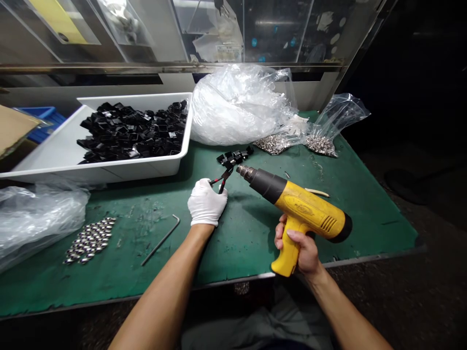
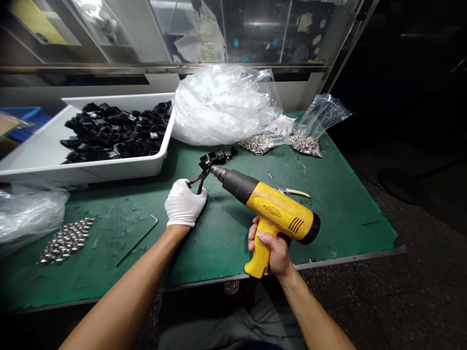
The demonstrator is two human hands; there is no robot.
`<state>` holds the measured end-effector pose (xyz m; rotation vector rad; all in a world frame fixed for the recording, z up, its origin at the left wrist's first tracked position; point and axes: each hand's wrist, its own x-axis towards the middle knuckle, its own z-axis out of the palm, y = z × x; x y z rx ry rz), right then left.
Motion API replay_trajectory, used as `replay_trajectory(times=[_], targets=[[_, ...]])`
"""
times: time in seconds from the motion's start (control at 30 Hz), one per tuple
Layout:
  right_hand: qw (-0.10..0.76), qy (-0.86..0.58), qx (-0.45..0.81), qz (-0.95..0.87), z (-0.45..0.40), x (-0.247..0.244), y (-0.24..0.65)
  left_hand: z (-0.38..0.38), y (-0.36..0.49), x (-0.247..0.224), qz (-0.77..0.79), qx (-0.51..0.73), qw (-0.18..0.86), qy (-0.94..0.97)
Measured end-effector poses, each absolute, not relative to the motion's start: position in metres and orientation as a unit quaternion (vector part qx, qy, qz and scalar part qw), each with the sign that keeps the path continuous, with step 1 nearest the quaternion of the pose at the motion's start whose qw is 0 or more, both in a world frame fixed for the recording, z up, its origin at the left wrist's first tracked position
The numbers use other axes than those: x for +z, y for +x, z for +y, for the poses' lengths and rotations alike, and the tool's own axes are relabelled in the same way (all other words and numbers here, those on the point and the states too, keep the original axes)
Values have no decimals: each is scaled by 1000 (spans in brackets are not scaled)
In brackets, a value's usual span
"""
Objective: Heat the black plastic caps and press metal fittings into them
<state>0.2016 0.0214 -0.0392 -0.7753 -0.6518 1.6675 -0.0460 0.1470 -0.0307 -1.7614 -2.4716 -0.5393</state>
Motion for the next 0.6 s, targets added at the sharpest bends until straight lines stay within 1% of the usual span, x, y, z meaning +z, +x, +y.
replay_trajectory(times=[0.6], targets=[[568,-320,705,-279,21,-43,203,149,-47,-36,-798,-189,42,-571]])
